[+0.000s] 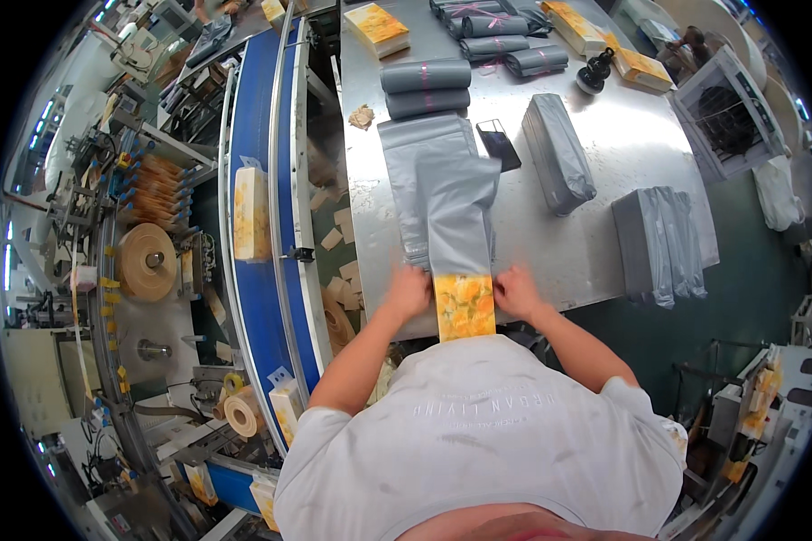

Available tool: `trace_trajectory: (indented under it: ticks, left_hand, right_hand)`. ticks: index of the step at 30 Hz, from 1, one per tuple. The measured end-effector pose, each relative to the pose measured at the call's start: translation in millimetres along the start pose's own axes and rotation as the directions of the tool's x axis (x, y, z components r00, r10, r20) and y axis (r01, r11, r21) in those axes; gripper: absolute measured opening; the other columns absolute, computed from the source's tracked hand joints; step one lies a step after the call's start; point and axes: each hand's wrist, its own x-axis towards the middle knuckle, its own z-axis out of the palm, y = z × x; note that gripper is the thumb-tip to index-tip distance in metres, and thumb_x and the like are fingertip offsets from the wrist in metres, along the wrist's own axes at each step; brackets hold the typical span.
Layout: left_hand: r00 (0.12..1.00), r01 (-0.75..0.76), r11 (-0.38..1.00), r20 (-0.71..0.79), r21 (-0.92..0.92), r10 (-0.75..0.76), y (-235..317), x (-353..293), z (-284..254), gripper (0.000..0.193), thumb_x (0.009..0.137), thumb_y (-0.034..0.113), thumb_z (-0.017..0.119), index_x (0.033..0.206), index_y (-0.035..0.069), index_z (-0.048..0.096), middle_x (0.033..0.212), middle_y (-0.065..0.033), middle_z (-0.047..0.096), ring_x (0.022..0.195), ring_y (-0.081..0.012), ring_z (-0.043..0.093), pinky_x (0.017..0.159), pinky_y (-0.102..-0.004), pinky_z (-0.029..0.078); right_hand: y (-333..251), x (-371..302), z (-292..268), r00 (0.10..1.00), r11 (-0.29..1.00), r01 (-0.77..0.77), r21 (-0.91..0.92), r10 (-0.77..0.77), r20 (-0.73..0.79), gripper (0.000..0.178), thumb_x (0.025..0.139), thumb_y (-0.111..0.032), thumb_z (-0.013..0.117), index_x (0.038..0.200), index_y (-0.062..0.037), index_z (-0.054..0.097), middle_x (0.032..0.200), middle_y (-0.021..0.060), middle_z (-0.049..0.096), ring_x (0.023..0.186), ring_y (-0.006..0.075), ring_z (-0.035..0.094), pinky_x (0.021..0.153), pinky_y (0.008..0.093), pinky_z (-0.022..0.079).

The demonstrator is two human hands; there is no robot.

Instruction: The person takes boxes from a conveyor belt and places them into gray plastic mailer bags. They fold the top of the bags closed and stack the sealed packages on a metal table. The person also briefly handles crumpled paper from a large white bag.

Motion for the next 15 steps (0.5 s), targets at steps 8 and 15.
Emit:
trace_trajectory:
  ticks: [8, 15]
  left_hand:
    - [0.959, 0.183, 0.841, -0.097, -0.509, -0.267, 23.1, -34.7, -8.9, 0.017, 0.086, 0.017, 0.071, 0.091, 0.000, 0.072, 0.096, -0.0255, 0.071, 0.094, -0.0442, 0.069, 0.083, -0.0529, 0.055]
    - [0.918, 0.383, 0.828, 0.069, -0.410, -0.390, 11.1, -52.8, -13.1, 0.019, 0.094, 0.016, 0.072, 0.100, -0.001, 0.069, 0.090, -0.0181, 0.074, 0.082, -0.0347, 0.071, 0.074, -0.0436, 0.055]
  right_hand:
    - [5.5, -13.1, -3.8, 0.842, 0.735, -0.525, 0.430, 0.521, 0.137, 0.022, 0.088, -0.023, 0.068, 0.096, -0.0061, 0.078, 0.098, 0.0184, 0.077, 0.096, 0.0400, 0.072, 0.084, 0.0504, 0.059]
    - [-76.0, 31.8, -43.1, 0.866, 0.992, 0.127, -0.022, -0.100, 0.489, 0.025, 0.090, -0.022, 0.072, 0.111, -0.0074, 0.074, 0.109, 0.0159, 0.077, 0.106, 0.0364, 0.072, 0.091, 0.0517, 0.058]
